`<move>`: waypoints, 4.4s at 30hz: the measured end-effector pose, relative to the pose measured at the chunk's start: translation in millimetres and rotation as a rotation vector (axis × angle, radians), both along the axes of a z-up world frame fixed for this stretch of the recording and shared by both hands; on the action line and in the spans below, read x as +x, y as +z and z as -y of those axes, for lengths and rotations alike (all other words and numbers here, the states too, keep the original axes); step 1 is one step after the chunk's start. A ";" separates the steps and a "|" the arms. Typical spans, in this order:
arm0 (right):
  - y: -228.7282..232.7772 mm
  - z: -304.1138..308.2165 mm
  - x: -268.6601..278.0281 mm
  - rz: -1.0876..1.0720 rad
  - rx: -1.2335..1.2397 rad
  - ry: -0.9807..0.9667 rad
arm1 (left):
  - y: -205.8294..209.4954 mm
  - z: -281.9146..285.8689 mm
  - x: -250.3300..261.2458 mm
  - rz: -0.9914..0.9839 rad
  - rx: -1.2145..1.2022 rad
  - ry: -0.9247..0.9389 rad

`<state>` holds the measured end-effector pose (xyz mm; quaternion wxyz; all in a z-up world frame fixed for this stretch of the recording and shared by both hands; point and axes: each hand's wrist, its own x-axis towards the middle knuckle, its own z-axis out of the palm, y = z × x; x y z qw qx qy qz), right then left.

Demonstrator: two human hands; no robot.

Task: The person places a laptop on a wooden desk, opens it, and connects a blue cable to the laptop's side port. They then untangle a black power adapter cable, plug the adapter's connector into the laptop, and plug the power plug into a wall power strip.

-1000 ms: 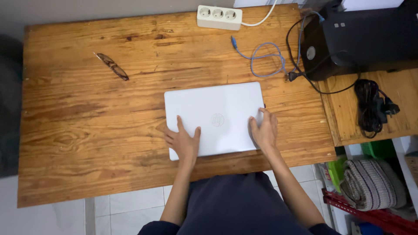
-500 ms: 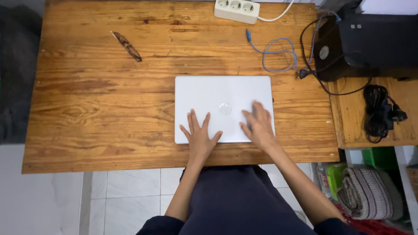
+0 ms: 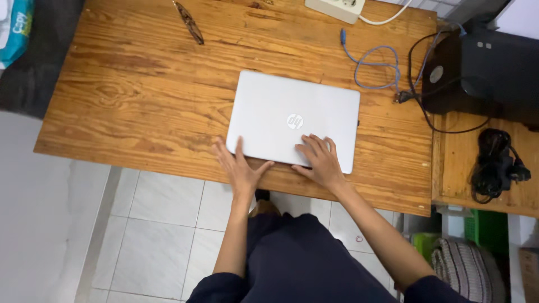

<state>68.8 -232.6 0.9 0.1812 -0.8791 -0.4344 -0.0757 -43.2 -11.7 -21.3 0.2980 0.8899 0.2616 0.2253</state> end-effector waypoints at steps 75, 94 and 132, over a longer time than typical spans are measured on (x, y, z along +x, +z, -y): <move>140.3 -42.7 92.1 0.400 0.534 -0.484 | 106.7 15.3 133.2 0.147 -0.136 -0.584; 67.2 211.1 157.0 0.091 0.330 -0.428 | 58.0 205.2 167.9 0.100 -0.214 -0.517; -64.1 111.1 133.9 -0.756 0.590 -0.354 | 32.2 102.8 119.7 0.024 0.041 0.251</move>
